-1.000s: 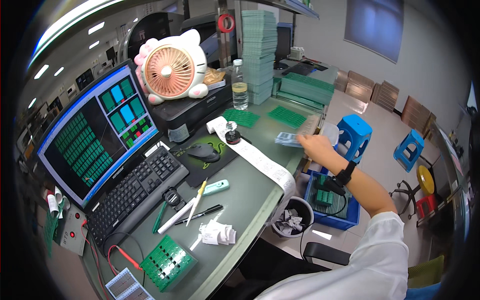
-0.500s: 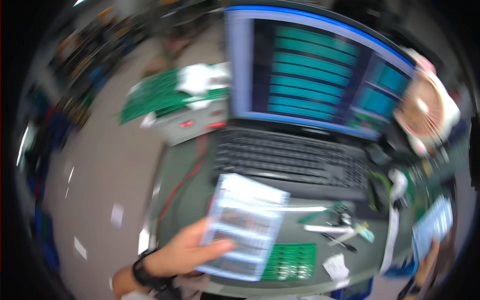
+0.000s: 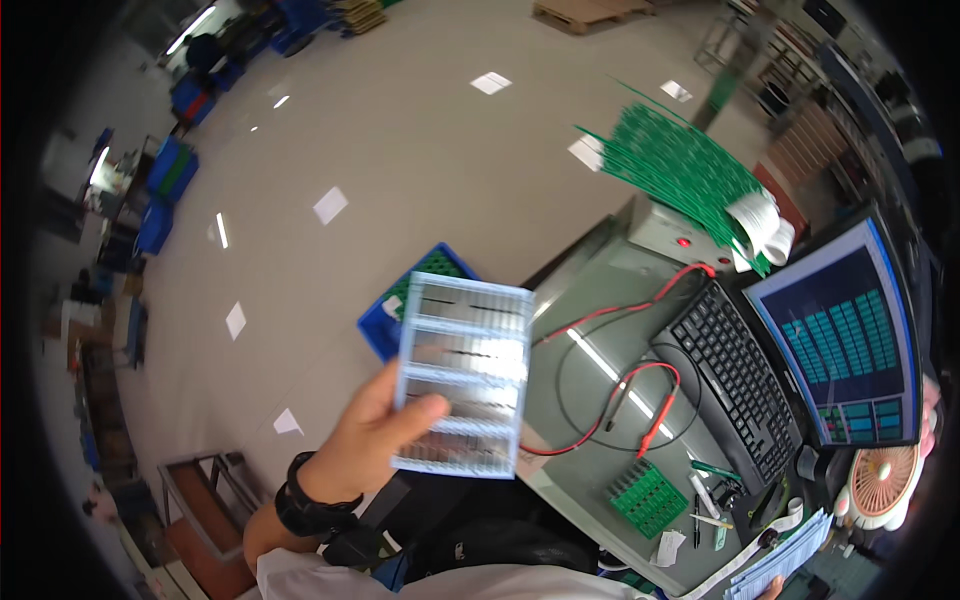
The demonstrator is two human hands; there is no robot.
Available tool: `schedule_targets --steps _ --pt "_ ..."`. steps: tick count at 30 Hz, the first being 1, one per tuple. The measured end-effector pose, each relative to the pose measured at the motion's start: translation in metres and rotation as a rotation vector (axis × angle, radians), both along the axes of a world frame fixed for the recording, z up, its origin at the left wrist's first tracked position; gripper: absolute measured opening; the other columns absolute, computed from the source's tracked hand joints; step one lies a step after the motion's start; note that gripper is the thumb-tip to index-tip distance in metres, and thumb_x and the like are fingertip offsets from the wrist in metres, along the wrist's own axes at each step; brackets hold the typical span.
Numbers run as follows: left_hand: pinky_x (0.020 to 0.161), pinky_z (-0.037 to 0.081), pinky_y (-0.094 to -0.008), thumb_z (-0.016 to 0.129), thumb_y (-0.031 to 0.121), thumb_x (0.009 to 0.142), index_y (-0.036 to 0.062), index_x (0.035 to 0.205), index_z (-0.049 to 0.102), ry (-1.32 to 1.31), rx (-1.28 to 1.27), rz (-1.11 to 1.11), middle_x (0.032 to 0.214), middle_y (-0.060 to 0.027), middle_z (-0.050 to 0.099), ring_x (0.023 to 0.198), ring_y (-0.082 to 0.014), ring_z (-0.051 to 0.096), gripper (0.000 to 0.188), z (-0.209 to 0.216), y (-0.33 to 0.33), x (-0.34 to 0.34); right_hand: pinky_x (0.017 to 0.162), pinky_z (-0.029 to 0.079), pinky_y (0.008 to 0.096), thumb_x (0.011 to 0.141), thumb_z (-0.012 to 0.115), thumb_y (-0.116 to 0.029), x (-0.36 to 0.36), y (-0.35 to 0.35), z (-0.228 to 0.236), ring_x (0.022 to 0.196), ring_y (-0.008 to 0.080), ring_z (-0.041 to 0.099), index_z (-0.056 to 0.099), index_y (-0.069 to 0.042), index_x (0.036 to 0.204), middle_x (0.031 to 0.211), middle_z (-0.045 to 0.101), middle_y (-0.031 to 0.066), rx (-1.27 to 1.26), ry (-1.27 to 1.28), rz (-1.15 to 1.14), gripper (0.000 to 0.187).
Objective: Testing and marking small circuit board components using electronic probes and a pen.
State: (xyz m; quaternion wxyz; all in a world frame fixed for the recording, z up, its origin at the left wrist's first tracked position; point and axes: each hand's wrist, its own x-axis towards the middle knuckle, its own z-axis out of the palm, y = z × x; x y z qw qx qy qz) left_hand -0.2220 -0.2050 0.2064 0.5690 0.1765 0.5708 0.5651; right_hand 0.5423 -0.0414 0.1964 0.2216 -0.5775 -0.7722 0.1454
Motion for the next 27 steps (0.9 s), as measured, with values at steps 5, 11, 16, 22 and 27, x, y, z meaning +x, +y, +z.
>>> schedule_targets --steps 5,11,16,22,27 --pt "0.096 0.05 -0.0346 0.057 0.008 0.096 -0.0001 0.139 0.042 0.173 0.115 0.445 0.125 -0.0093 0.06 0.111 -0.0186 0.06 0.046 0.07 -0.098 -0.016 0.103 0.043 0.0442 0.093 0.056 -0.027 -0.045 0.039 -0.015 0.122 0.0281 0.053 0.05 -0.002 0.132 0.132 0.053 0.018 -0.085 0.224 0.098 0.047" --pt "0.094 0.051 -0.0409 0.063 0.011 0.092 0.0017 0.134 0.049 0.222 0.122 0.952 0.123 -0.0112 0.062 0.109 -0.0226 0.062 0.045 0.13 -0.24 0.036 0.103 0.043 0.0444 0.092 0.057 -0.026 -0.193 0.09 -0.114 0.121 0.0282 0.053 0.05 -0.002 0.132 0.131 0.053 0.0186 -0.316 0.597 0.362 0.047" --pt "0.096 0.051 -0.0432 0.06 0.013 0.095 0.0035 0.131 0.051 0.214 0.241 1.256 0.124 -0.011 0.061 0.111 -0.0234 0.062 0.039 0.135 -0.309 0.058 0.102 0.044 0.0445 0.092 0.058 -0.026 -0.405 0.103 -0.163 0.121 0.0283 0.054 0.05 -0.002 0.132 0.13 0.054 0.0192 -0.551 0.87 0.648 0.048" --pt "0.094 0.053 -0.0468 0.058 0.016 0.096 0.005 0.133 0.047 0.226 0.279 1.425 0.124 -0.011 0.061 0.111 -0.0258 0.063 0.04 0.143 -0.38 0.029 0.101 0.044 0.0447 0.091 0.058 -0.026 -0.542 0.075 -0.15 0.12 0.0284 0.054 0.049 -0.002 0.132 0.129 0.054 0.0198 -0.699 0.986 0.715 0.048" --pt "0.094 0.054 -0.0465 0.055 0.013 0.096 0.0033 0.134 0.046 0.134 0.377 1.443 0.124 -0.0125 0.06 0.109 -0.0267 0.064 0.04 0.105 -0.421 -0.064 0.101 0.044 0.0448 0.091 0.059 -0.025 -0.62 0.038 -0.124 0.119 0.0285 0.054 0.049 -0.002 0.132 0.128 0.055 0.0204 -0.729 1.047 0.651 0.048"
